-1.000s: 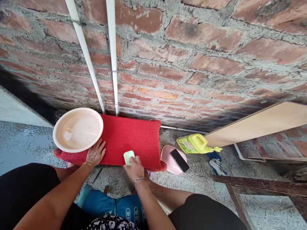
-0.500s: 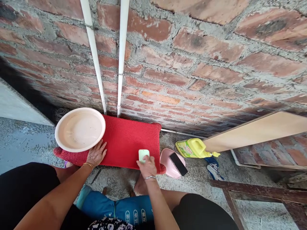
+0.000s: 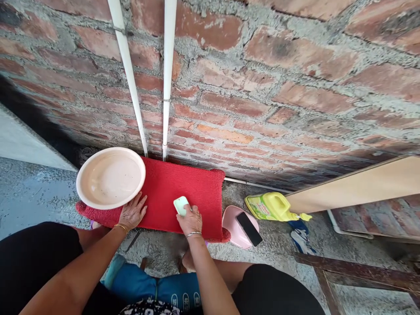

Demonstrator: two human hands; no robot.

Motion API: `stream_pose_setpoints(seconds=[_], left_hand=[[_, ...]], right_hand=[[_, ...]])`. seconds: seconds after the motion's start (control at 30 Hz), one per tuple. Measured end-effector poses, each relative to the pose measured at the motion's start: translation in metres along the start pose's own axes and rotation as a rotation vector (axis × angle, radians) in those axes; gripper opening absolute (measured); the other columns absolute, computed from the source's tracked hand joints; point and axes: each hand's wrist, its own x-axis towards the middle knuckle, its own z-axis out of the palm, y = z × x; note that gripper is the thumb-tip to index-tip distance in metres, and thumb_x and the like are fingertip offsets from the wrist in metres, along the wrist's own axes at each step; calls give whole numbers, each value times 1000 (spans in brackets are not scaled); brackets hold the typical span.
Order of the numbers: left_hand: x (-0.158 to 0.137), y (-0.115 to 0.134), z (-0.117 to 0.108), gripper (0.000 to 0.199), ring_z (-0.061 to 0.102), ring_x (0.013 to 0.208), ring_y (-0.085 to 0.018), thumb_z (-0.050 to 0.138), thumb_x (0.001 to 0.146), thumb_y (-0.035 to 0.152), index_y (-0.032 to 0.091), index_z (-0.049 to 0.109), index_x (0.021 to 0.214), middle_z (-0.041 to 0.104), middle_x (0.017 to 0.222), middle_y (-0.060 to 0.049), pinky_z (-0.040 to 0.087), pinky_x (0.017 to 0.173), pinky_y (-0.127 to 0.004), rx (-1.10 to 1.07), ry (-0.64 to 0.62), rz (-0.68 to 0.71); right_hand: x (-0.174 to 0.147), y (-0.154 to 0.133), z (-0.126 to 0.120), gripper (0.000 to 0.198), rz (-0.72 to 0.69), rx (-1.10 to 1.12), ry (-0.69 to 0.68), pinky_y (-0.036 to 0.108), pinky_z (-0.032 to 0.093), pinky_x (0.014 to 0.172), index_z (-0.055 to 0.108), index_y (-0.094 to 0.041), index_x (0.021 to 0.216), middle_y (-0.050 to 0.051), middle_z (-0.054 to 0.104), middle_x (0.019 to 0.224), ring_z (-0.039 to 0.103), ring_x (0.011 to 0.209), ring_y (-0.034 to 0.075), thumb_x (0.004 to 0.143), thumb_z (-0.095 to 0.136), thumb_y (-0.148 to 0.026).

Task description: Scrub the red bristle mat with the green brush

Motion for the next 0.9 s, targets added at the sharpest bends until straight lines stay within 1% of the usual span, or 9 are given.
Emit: stream_pose_setpoints(seconds=[0.1, 0.17, 0.23, 0.3, 0.4, 0.6, 0.7, 0.8, 0.9], left_hand=[[0, 0, -1, 44, 53, 120, -28, 41, 90, 33, 20, 55, 129, 52, 136, -12, 41, 102, -44, -5, -9, -2], [0, 0, -1, 44, 53, 120, -27, 41, 89, 33, 20, 56, 129, 53, 136, -12, 41, 102, -43, -8, -9, -3], [0, 0, -1, 44, 53, 120, -27, 41, 89, 33, 21, 56, 129, 52, 137, -12, 40, 102, -43, -5, -7, -1], [0, 0, -1, 44, 53, 121, -27, 41, 90, 33, 20, 56, 129, 52, 137, -12, 40, 103, -43, 3, -4, 4], [-1, 0, 0, 44, 52, 121, -27, 41, 89, 32, 19, 55, 129, 51, 138, -13, 40, 103, -43, 8, 2, 4], [-1, 0, 1, 44, 51, 123, -27, 42, 89, 32, 21, 55, 129, 53, 136, -11, 39, 104, -44, -21, 11, -3], [-2, 0, 2, 45, 50, 123, -27, 42, 89, 33, 21, 55, 130, 52, 137, -11, 39, 103, -44, -29, 14, -3], [-2, 0, 3, 44, 51, 122, -27, 42, 89, 33, 21, 55, 130, 53, 136, -11, 39, 103, -44, -34, 11, -8], [-1, 0, 3, 44, 52, 121, -27, 42, 89, 32, 21, 55, 130, 55, 134, -11, 40, 103, -43, -37, 3, -13]], right_hand=[[-2, 47, -3, 34, 172, 58, 56, 32, 41, 75, 59, -27, 105, 4, 53, 100, 57, 84, 20, 76, 61, -44], [-3, 74, -7, 37, 328, 90, 76, 32, 42, 74, 58, -27, 105, 4, 53, 100, 58, 83, 21, 75, 59, -49], [-3, 92, -12, 39, 471, 97, 87, 33, 42, 74, 57, -26, 105, 5, 52, 99, 58, 82, 21, 75, 59, -51], [-2, 96, -16, 40, 539, 92, 95, 33, 42, 74, 57, -25, 105, 6, 53, 98, 57, 81, 21, 75, 59, -51], [0, 74, -16, 41, 455, 104, 127, 32, 42, 75, 57, -23, 105, 7, 53, 98, 56, 83, 21, 75, 60, -50], [4, -26, 8, 32, -59, 93, 143, 28, 40, 74, 61, -25, 99, 3, 54, 96, 54, 81, 18, 73, 64, -44], [10, -58, 16, 32, -197, 35, 121, 28, 39, 78, 62, -27, 99, 4, 54, 96, 54, 84, 18, 72, 67, -42], [18, -55, 15, 33, -205, -10, 113, 29, 38, 79, 62, -27, 101, 4, 54, 98, 55, 86, 18, 72, 68, -42], [23, -18, 8, 33, -85, -1, 138, 28, 39, 78, 62, -27, 102, 4, 54, 97, 55, 83, 17, 72, 66, -42]])
